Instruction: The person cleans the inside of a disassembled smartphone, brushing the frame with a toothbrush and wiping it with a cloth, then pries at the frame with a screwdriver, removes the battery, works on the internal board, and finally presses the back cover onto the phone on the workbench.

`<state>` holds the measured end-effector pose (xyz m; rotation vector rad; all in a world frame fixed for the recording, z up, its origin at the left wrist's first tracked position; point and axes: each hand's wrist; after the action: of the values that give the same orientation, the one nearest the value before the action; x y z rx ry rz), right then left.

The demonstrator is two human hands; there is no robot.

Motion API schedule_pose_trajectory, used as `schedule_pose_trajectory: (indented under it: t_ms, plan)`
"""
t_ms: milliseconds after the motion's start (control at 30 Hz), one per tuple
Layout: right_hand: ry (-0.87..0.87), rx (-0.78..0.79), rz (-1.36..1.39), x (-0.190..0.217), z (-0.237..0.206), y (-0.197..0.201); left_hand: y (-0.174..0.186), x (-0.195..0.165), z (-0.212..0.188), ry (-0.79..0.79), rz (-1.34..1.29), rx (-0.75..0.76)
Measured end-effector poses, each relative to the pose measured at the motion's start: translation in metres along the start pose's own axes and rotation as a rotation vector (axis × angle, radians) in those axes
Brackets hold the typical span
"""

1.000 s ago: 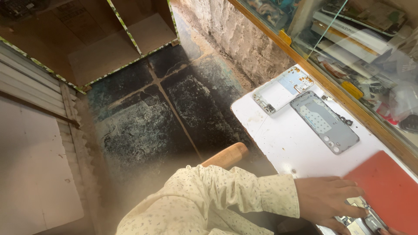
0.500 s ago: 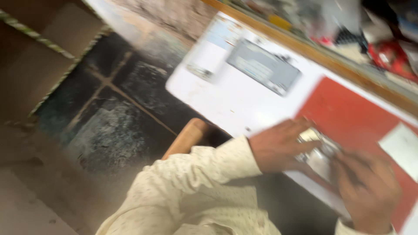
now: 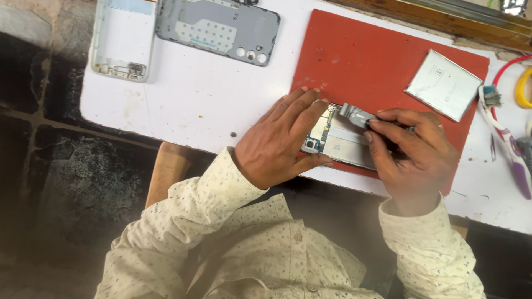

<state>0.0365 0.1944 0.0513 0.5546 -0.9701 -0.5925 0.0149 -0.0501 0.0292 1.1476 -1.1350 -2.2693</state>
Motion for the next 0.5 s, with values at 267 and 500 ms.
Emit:
schedule_pose_trajectory:
  t_ms: [267, 500]
  plan:
    - [0.074, 0.074, -0.024, 0.0028, 0.0061, -0.0028, -0.0013, 0.001, 0.0001, -0.002, -0.016, 0.007]
    - [0.094, 0.089, -0.04, 0.0008, 0.0072, -0.0036, -0.0015, 0.0006, 0.0008, -0.016, 0.019, 0.023]
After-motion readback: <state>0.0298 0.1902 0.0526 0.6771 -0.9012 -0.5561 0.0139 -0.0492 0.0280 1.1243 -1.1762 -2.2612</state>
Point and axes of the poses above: each hand's wrist, its own z-axis towards the middle knuckle, its own y-axis out of the back of the hand, x = y × z, and after that the axes turned 6 degrees about z, right-handed
